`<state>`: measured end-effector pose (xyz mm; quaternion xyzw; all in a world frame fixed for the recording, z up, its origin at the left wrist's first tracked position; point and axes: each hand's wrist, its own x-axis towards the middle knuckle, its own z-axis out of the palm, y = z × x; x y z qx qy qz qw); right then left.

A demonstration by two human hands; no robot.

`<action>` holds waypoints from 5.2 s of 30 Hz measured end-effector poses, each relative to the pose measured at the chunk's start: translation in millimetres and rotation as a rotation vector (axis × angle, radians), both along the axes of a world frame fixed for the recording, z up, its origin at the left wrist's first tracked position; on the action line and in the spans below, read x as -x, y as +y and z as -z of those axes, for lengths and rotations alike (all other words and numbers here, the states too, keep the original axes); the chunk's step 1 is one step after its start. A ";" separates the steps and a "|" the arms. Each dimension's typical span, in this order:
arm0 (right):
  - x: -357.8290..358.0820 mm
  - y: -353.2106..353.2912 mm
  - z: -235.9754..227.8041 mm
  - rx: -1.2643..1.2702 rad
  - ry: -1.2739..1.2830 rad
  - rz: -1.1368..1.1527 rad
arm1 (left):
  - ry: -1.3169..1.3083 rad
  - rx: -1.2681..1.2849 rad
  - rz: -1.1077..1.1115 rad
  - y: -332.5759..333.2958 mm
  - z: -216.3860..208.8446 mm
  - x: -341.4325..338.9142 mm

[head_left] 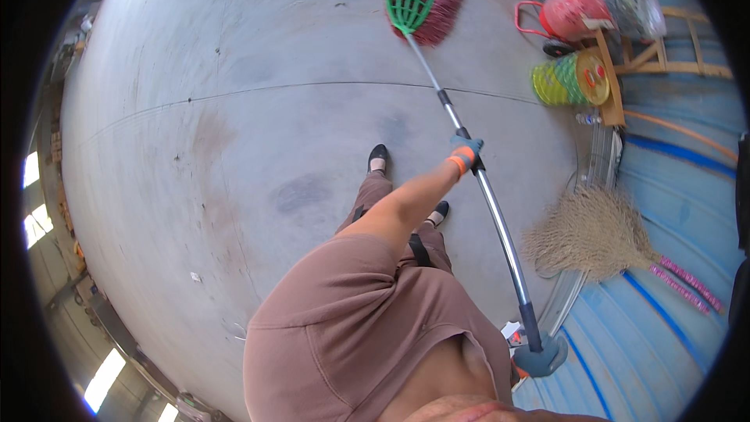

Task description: The person sweeps a concrete floor with a long-handled broom, moving debris toward a corner. They briefly pick up a plastic bottle and a small red bottle, then resume sweeping. The area contains scattered items and a pressure washer.

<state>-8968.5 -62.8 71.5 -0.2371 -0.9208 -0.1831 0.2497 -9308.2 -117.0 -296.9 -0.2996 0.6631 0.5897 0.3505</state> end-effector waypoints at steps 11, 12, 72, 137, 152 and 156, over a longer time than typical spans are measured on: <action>275.9 -170.0 125.0 1.612 0.470 -0.083 | -0.107 -0.167 -0.625 -422.9 108.5 191.2; 289.4 -186.0 131.9 1.680 0.422 -0.168 | -0.123 -0.169 -0.766 -454.4 102.5 197.0; 533.4 90.2 26.4 0.256 -0.056 -0.007 | -0.063 -0.209 0.056 -39.4 135.6 571.1; 1174.0 -1.5 70.1 0.601 -0.108 -0.314 | -0.224 -0.179 -0.629 -271.4 130.5 1092.6; 1239.6 -5.3 114.2 1.811 0.848 0.123 | -0.265 -0.112 -0.849 -353.4 67.2 1156.1; 1179.3 100.6 113.9 1.603 0.957 0.166 | -0.263 -0.127 -0.789 -214.0 33.5 1152.7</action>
